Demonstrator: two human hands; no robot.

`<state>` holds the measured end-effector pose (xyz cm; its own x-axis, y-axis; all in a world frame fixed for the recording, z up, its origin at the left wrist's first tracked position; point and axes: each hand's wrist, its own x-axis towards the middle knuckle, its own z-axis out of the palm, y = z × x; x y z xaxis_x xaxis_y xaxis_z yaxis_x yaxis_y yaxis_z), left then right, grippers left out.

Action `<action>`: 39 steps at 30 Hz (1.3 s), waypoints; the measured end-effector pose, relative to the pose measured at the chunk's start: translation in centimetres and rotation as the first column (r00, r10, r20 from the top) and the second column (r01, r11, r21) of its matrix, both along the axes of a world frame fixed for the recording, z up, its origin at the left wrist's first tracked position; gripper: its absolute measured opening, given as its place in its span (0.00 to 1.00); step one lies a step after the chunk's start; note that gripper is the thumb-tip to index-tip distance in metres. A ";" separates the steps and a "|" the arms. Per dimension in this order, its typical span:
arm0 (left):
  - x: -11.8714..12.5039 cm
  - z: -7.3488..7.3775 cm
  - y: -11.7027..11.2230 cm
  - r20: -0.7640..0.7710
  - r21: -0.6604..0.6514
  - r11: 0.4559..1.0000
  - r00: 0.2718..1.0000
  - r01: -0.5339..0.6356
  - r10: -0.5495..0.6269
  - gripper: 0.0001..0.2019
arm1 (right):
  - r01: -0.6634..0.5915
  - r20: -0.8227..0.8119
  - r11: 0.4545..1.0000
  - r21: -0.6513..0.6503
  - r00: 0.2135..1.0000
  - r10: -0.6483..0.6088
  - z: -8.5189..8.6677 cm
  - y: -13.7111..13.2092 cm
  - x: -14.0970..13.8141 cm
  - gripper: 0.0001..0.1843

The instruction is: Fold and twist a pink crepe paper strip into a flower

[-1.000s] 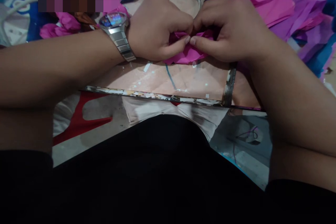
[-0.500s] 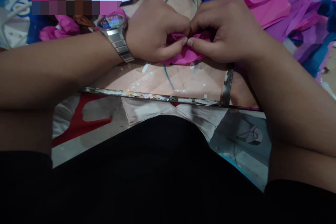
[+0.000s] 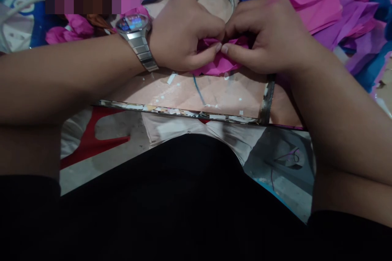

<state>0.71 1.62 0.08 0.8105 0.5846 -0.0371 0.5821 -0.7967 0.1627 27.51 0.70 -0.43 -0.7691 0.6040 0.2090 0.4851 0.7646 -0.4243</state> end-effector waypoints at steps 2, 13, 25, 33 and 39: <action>0.1 0.1 -0.1 0.017 0.004 1.000 1.000 0.004 -0.004 0.27 | 0.004 0.006 1.000 0.004 1.000 -0.004 0.1 0.0 -0.1 0.17; -0.2 1.2 -0.3 0.020 -0.028 0.997 0.997 0.068 -0.068 0.30 | 0.098 0.033 0.988 -0.117 0.995 -0.095 1.4 -1.3 -1.0 0.23; -0.1 2.1 1.2 -0.075 -0.149 0.974 0.980 0.171 -0.183 0.47 | 0.097 0.025 0.987 -0.131 0.995 -0.094 0.6 -0.2 -0.6 0.35; -0.4 1.3 0.6 0.066 -0.119 0.982 0.989 0.143 -0.136 0.40 | 0.091 0.005 0.992 -0.086 0.996 -0.091 0.8 -0.6 -0.6 0.27; -0.4 1.0 0.5 0.018 -0.098 0.986 0.991 0.131 -0.130 0.40 | 0.034 -0.024 0.997 -0.072 0.999 -0.036 0.8 -0.9 -0.6 0.22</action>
<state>0.30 2.11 1.08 0.8804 0.4675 -0.0798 0.4717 -0.8454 0.2508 26.94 -0.25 0.40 -0.7423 0.6444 0.1837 0.4993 0.7148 -0.4897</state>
